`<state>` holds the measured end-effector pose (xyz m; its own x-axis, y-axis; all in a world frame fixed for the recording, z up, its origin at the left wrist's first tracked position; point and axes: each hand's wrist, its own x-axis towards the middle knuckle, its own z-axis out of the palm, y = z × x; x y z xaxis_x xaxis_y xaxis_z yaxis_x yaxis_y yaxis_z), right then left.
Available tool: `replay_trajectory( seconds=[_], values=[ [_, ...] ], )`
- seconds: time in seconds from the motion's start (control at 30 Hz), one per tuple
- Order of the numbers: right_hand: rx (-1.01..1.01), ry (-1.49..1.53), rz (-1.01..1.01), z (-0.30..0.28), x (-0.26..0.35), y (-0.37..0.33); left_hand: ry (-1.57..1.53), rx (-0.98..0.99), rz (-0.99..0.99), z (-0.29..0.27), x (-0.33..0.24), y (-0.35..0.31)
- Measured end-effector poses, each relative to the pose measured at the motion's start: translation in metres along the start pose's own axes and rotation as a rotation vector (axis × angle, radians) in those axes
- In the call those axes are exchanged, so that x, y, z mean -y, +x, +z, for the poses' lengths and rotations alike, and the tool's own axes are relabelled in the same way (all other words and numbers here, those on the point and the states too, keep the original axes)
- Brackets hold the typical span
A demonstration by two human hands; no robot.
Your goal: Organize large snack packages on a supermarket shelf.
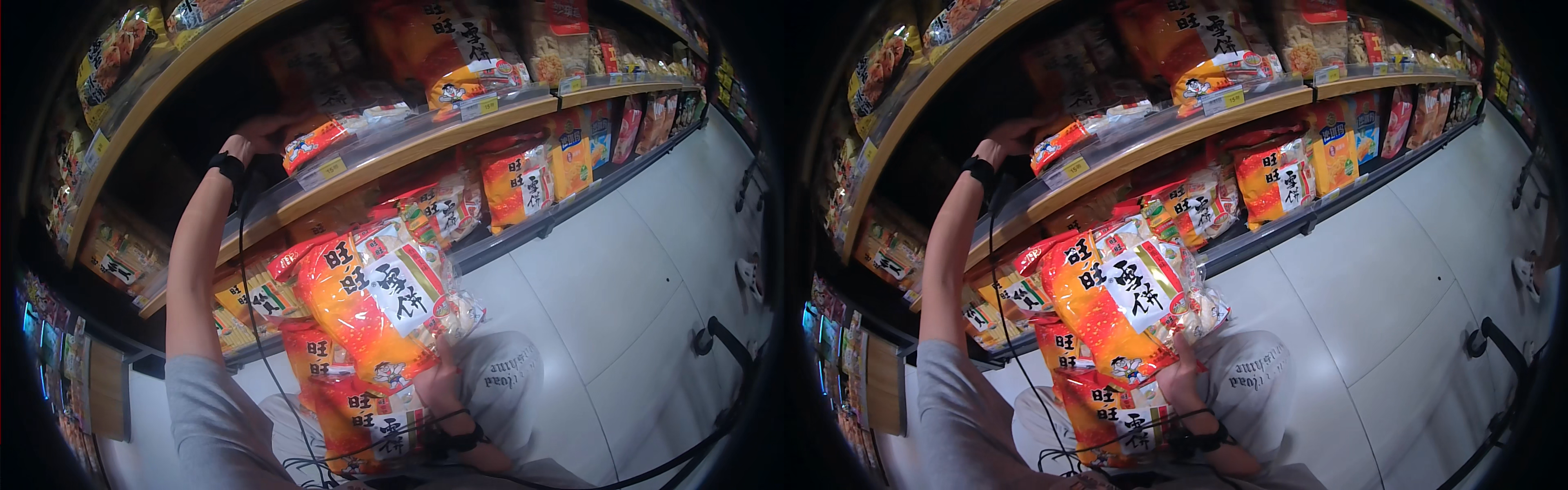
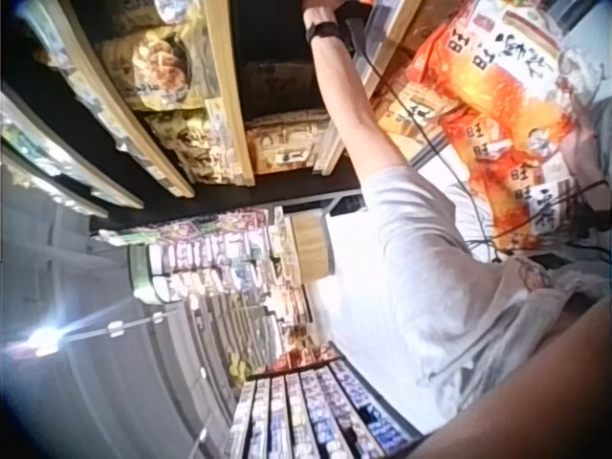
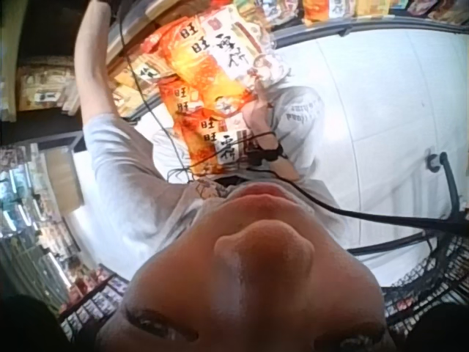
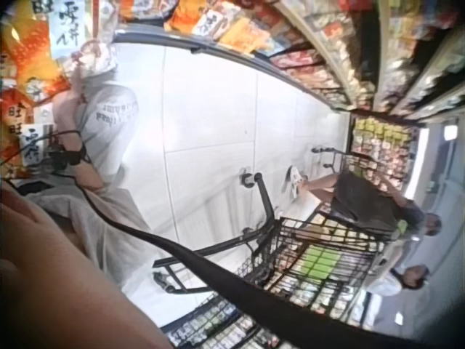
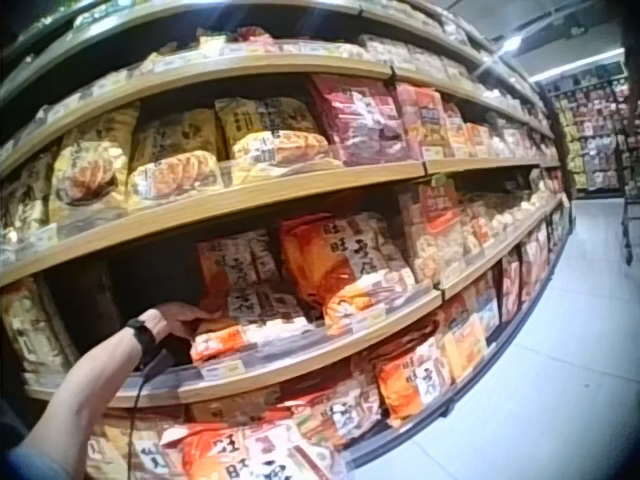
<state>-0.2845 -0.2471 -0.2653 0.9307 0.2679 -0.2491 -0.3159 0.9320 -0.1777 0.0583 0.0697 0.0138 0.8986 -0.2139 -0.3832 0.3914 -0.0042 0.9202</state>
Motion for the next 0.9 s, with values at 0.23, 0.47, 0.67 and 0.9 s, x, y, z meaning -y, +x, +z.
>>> replay_trajectory(
  seconds=[0.23, 0.47, 0.67, 0.9],
  values=[
    [0.009, 0.023, -0.008, 0.001, 0.004, 0.000, 0.328, -0.364, 0.442, -0.025, -0.015, 0.001],
    [0.060, 0.039, 0.058, 0.006, 0.000, -0.001, 1.605, -1.122, 0.955, -0.110, -0.049, 0.056],
    [0.013, 0.063, 0.112, 0.002, 0.005, 0.001, 1.474, -1.042, 0.582, -0.088, -0.028, 0.070],
    [0.080, -0.002, 0.051, -0.003, 0.001, 0.006, 1.388, -0.981, 0.510, -0.073, -0.028, 0.081]
  ],
)
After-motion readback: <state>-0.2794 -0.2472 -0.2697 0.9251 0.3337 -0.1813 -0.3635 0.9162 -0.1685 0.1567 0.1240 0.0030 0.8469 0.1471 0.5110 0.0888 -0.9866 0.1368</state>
